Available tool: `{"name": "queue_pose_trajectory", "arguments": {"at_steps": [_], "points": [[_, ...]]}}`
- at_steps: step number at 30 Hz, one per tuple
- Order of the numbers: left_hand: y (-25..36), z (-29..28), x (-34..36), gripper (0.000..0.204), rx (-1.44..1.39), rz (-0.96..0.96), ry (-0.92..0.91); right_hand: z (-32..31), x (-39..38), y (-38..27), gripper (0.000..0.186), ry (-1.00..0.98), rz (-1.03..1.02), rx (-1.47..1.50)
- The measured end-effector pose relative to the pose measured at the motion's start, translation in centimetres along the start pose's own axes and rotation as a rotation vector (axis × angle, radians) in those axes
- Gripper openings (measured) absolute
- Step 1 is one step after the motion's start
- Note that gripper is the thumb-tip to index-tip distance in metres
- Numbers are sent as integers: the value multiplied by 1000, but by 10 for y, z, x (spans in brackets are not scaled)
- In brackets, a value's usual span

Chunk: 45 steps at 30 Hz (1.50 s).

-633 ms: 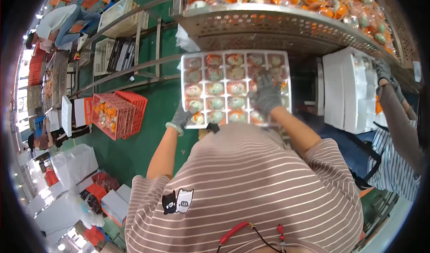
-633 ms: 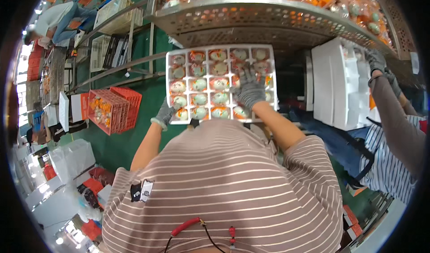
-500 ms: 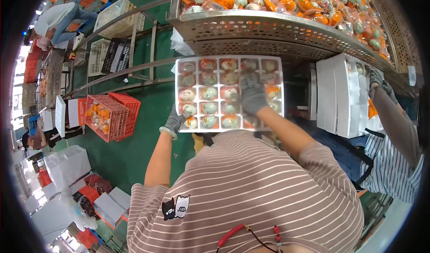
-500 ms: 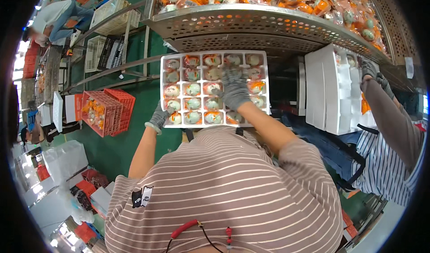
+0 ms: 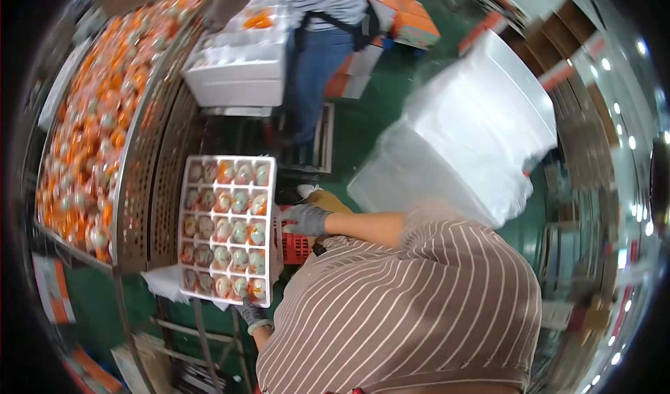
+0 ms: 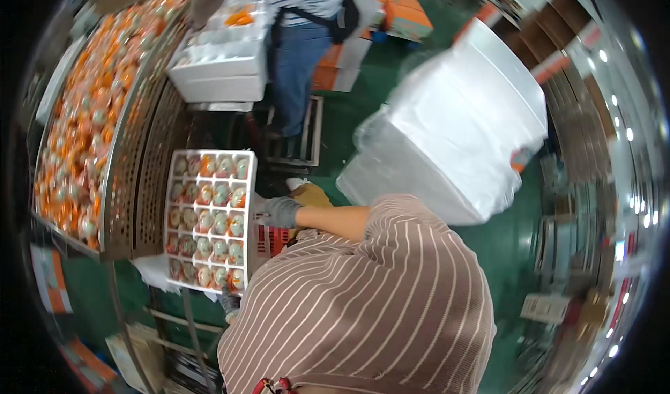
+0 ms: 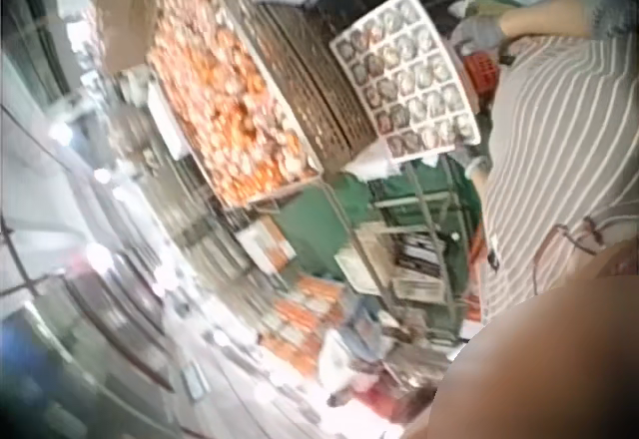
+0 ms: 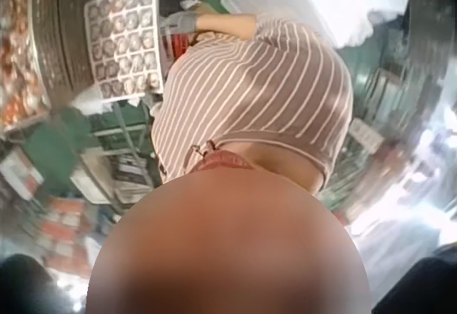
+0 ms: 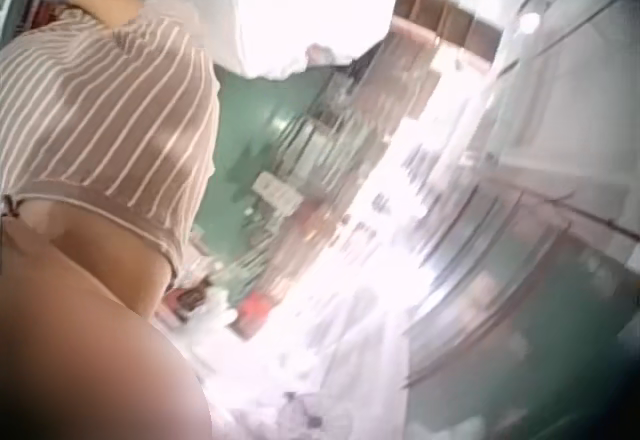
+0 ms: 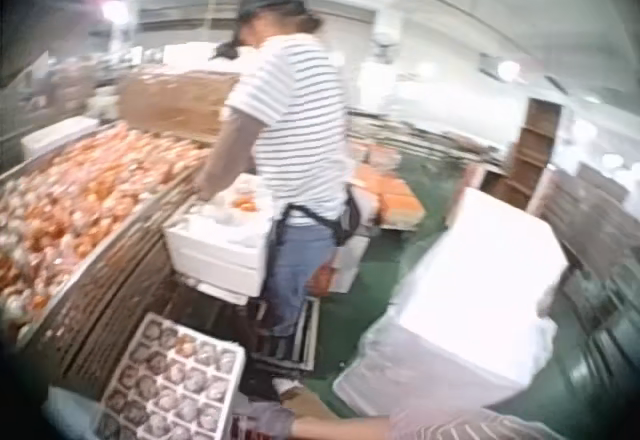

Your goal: Packing individually wrapped produce into plastic trays and then into larger boxes for distribution.

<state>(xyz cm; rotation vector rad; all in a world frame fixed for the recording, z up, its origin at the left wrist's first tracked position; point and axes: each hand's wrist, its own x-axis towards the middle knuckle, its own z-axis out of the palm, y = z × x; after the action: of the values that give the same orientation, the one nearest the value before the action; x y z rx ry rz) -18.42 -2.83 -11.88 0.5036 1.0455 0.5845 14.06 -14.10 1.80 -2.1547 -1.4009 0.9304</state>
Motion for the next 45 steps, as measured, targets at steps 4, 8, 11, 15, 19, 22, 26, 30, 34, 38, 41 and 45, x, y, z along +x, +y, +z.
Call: {"name": "queue_pose_trajectory", "arguments": {"at_steps": [4,8,11,15,19,22,26,30,34,38,41,45], "points": [[12,-21,11,54,46,-131,-113,-10,-81,60,37,320,101,-31],[12,-50,28,47,-86,-211,-110,-131,-136,85,33,668,-45,-132],[8,-53,39,45,-113,-253,-54,-252,-223,136,39,1313,114,-207],[5,-10,36,44,176,2,174,-379,-415,232,57,1818,688,-901],[15,61,6,43,604,627,624,-411,-537,241,68,1641,1504,-539],[17,163,-26,42,684,1049,516,-402,-617,337,79,1582,1587,-90],[-2,396,-111,36,491,697,-311,-382,-677,417,81,1400,1430,-55],[-56,585,-145,43,576,590,-1169,-356,-663,416,68,1697,1091,151],[-110,760,-171,63,880,650,-1439,-342,-643,397,61,1839,754,712],[-136,855,-237,58,889,175,-1325,-331,-643,379,50,1884,804,814],[-168,881,-250,53,806,-4,-1319,-312,-679,395,47,1765,876,550],[-182,880,-229,47,647,-93,-1322,-296,-641,337,50,1868,592,707]]}}
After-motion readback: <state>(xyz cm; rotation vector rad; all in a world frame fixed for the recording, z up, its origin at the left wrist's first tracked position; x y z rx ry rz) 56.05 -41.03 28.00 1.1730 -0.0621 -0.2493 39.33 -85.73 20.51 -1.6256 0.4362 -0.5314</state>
